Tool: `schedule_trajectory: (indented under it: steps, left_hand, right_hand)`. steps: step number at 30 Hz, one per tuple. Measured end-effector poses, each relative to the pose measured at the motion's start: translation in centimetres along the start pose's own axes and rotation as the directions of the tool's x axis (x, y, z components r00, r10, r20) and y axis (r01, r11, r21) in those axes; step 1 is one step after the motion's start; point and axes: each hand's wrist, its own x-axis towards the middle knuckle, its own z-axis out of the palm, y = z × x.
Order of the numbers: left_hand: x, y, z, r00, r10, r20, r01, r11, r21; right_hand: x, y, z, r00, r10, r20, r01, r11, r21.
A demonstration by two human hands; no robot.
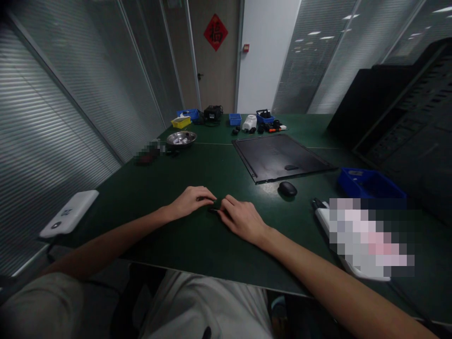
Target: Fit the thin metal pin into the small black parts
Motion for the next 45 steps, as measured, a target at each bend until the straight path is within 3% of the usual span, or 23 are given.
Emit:
schedule_trajectory:
  steps: [3, 8, 15, 29, 33, 37, 39, 41, 43, 45]
  left_hand:
    - [0.1, -0.2, 0.2, 0.997, 0.071, 0.016, -0.072, 0.997, 0.03]
    - [-0.2, 0.7, -0.4, 0.996, 0.092, 0.02, -0.091, 0.996, -0.023]
    - [-0.7, 1.7, -1.1, 0.963, 0.222, 0.153, -0.225, 0.974, 0.006]
    - [-0.6, 1.0, -1.3, 0.969, 0.193, 0.155, -0.216, 0.965, 0.148]
    - [-0.8, -2.2, -3.6, 0.998, 0.017, 0.055, -0.031, 0.966, 0.255]
    - [-2.5, -8.6, -8.9, 0.962, -0.245, -0.118, 0.272, 0.873, 0.405]
    - [-4.1, -12.0, -11.9, 0.907, -0.338, -0.251, 0.42, 0.768, 0.484]
    - [-6.0, -15.0, -14.6, 0.817, -0.432, -0.381, 0.576, 0.644, 0.505]
    - [-7.8, -17.1, -16.8, 0.719, -0.503, -0.479, 0.695, 0.536, 0.479]
    - [-9.1, -18.5, -18.3, 0.657, -0.55, -0.516, 0.754, 0.48, 0.448]
  right_hand:
    - [0.0, 0.0, 0.0, 1.0, 0.008, -0.009, -0.008, 1.0, 0.013]
    - [-0.2, 0.2, 0.0, 0.999, 0.02, -0.041, -0.017, 0.997, 0.069]
    - [-0.4, 0.2, -0.3, 0.998, 0.037, -0.058, -0.029, 0.992, 0.124]
    - [-0.4, 0.3, -0.4, 0.997, 0.039, -0.064, -0.029, 0.989, 0.147]
    - [-0.5, 0.2, -0.5, 0.997, 0.035, -0.065, -0.025, 0.987, 0.156]
    - [-0.5, 0.2, -0.7, 0.997, 0.04, -0.063, -0.029, 0.985, 0.169]
    - [-0.6, 0.2, -0.7, 0.997, 0.04, -0.059, -0.028, 0.983, 0.18]
    - [-0.6, 0.3, -0.7, 0.998, 0.041, -0.057, -0.03, 0.982, 0.185]
    - [-0.7, 0.3, -0.7, 0.997, 0.043, -0.058, -0.032, 0.982, 0.186]
    - [-0.7, 0.4, -0.7, 0.997, 0.046, -0.06, -0.034, 0.982, 0.187]
